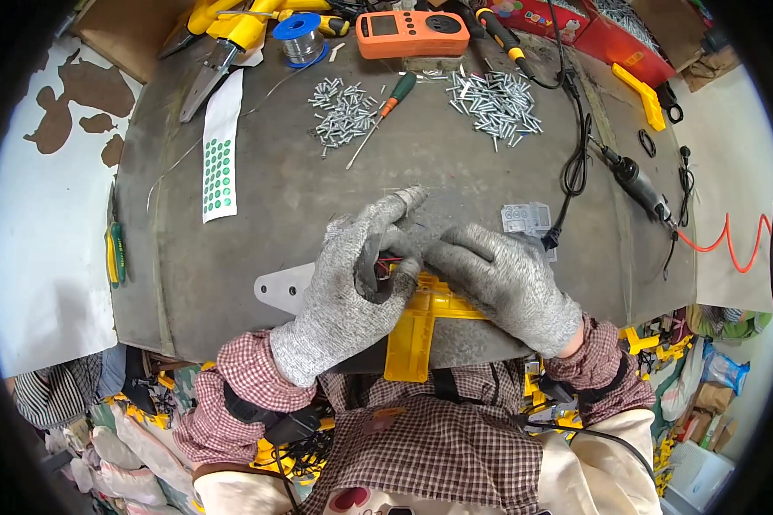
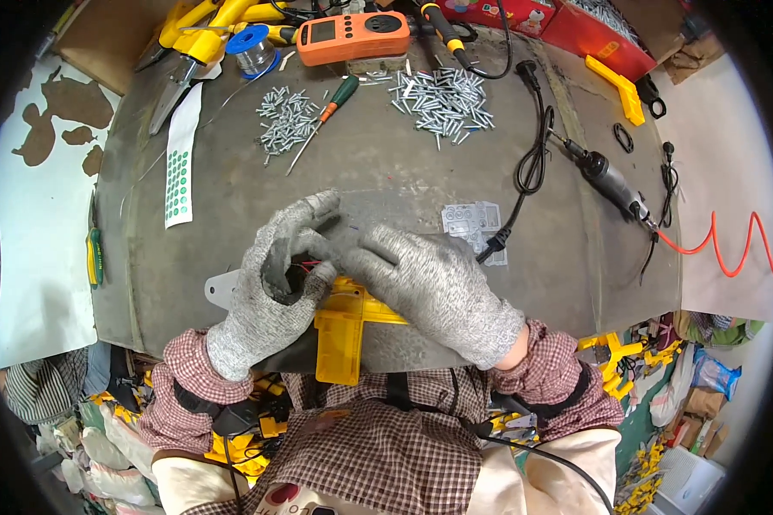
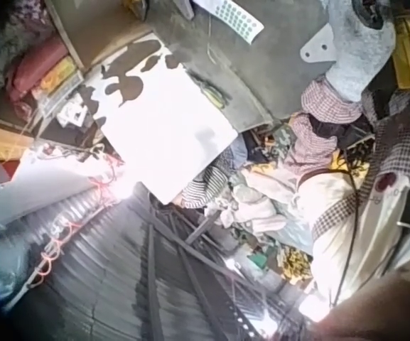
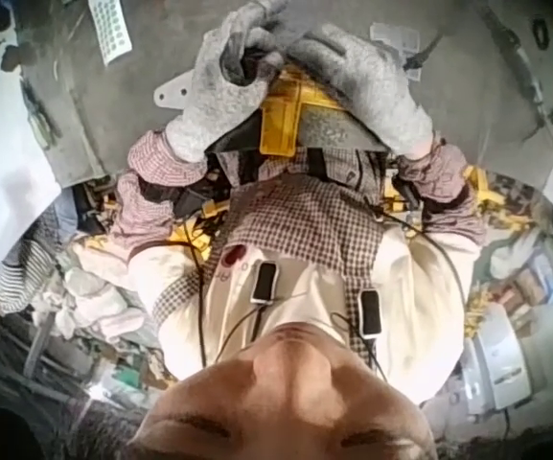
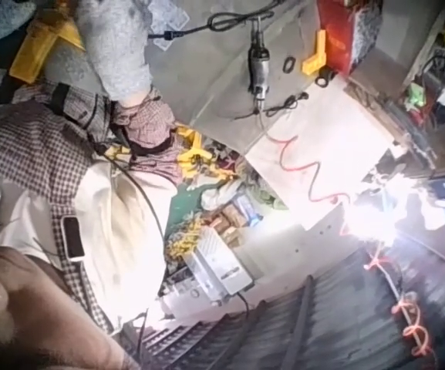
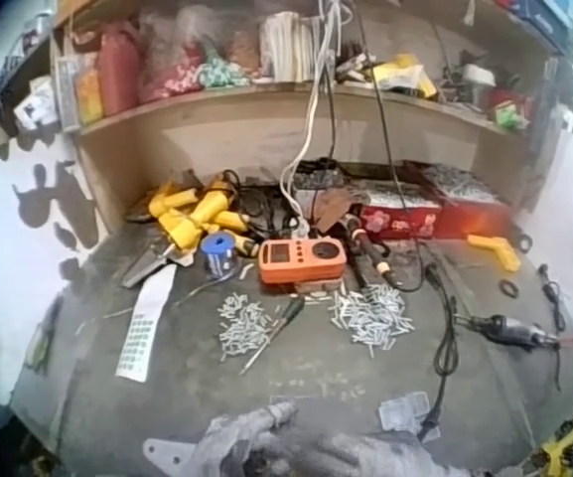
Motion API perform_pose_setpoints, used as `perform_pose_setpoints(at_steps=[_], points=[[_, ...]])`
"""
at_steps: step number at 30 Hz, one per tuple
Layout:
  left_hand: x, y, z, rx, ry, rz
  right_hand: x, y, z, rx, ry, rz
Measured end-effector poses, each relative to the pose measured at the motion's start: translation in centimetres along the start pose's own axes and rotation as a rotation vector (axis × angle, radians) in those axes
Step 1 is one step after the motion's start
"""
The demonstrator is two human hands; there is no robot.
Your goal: Assembling a yellow handheld tool by connecting internal wires, attaching metal components, and securing with screws.
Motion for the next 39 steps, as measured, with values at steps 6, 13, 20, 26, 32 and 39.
perform_pose_setpoints(at_steps=[6,13,20,26,32,39], points=[[-0.2,0.6,0.1,0.157,-0.034,-0.242,1.4,1.9,-0.8,0.192,-0.069,-0.524],[-3.6,2.1,0.5,0.153,0.024,-0.343,2.4,3.0,-0.9,0.49,-0.209,-1.032],[-1.5,4.3,0.4,0.329,-0.352,-1.014,3.1,2.9,-0.8,0.462,-0.188,-0.977],[-0.6,4.8,1.6,0.378,-0.201,-0.882,1.7,2.3,-1.1,0.341,-0.1,-0.798],[0.6,2.6,2.0,0.254,-0.21,-0.756,-0.4,2.5,-0.8,0.009,0.112,-0.559],[0.4,2.1,1.5,0.097,-0.061,-0.353,-3.5,-0.5,1.4,0.153,-0.119,-0.343]])
Point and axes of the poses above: each hand's wrist, its own z-axis away from the middle knuckle, its own x-axis out of the palm, y = z × x, the point moved 1 cm from there along -z, towards the middle knuckle, and after that the axes turned 4 degrees about -y, right-handed, at the moved point
